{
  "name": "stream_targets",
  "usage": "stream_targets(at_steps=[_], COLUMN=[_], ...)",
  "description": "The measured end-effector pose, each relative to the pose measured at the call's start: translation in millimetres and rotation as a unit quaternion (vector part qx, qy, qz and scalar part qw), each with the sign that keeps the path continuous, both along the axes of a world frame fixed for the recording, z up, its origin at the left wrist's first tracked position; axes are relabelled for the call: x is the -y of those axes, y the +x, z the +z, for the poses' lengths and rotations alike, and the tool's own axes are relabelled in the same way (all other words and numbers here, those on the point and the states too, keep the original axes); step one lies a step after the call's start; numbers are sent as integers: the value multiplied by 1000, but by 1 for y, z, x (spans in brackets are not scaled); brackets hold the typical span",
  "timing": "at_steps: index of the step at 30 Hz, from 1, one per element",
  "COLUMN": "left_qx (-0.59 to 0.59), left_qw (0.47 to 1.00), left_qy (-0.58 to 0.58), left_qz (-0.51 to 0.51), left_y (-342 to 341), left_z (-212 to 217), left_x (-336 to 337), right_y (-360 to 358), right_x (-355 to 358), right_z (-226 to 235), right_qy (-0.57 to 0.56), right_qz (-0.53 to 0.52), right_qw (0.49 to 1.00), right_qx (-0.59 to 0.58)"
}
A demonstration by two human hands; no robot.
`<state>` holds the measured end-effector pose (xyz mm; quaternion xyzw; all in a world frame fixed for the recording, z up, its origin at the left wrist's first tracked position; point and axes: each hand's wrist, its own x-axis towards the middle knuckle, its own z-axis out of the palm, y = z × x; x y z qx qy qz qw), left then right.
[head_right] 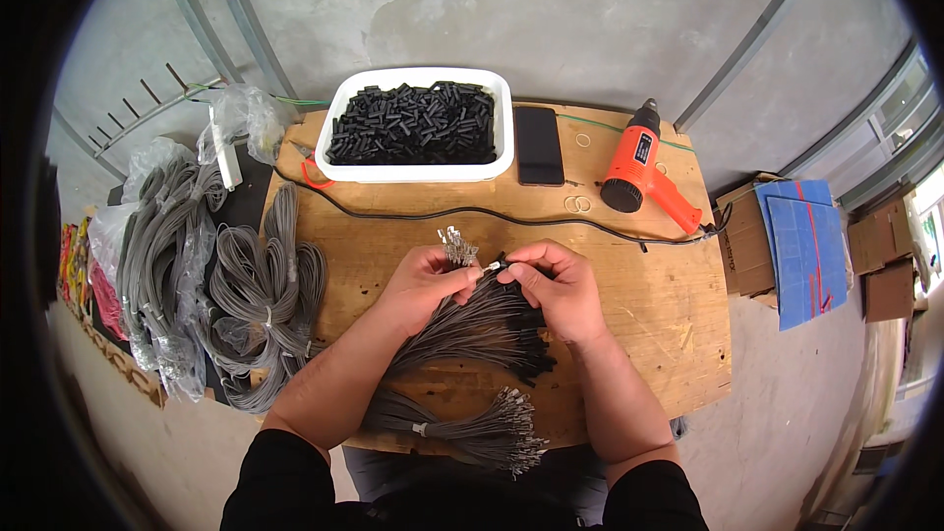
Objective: Manually sliding small black heat shrink tubes onto the ends of wires with pre-installed terminals.
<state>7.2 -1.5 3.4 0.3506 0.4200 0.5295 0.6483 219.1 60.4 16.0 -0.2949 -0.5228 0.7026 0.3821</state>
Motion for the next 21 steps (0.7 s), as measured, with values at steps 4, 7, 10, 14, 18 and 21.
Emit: stream_targets(at_steps=[4,7,10,14,18,21], left_qx=[-4,-9,-20,-69,-61,-49], left_qw=[1000,1000,999,997,997,998], left_qy=[2,8,15,0,0,-8], left_qz=[-2,-9,-20,-41,-45,-42], left_y=[0,0,0,-2,-2,-2], left_z=[-1,0,-1,2,2,1], left_x=[0,0,0,1,2,1], right_y=[0,-1,-2,-4,-5,-5], right_x=[0,1,3,4,4,4], right_z=[2,3,3,5,6,1], right_qy=[-6,-4,5,12,7,23], right_qz=[-9,-10,-25,-42,-42,-49], right_qw=[1000,1000,1000,999,999,998], right_qx=[6,16,9,-11,-23,-20])
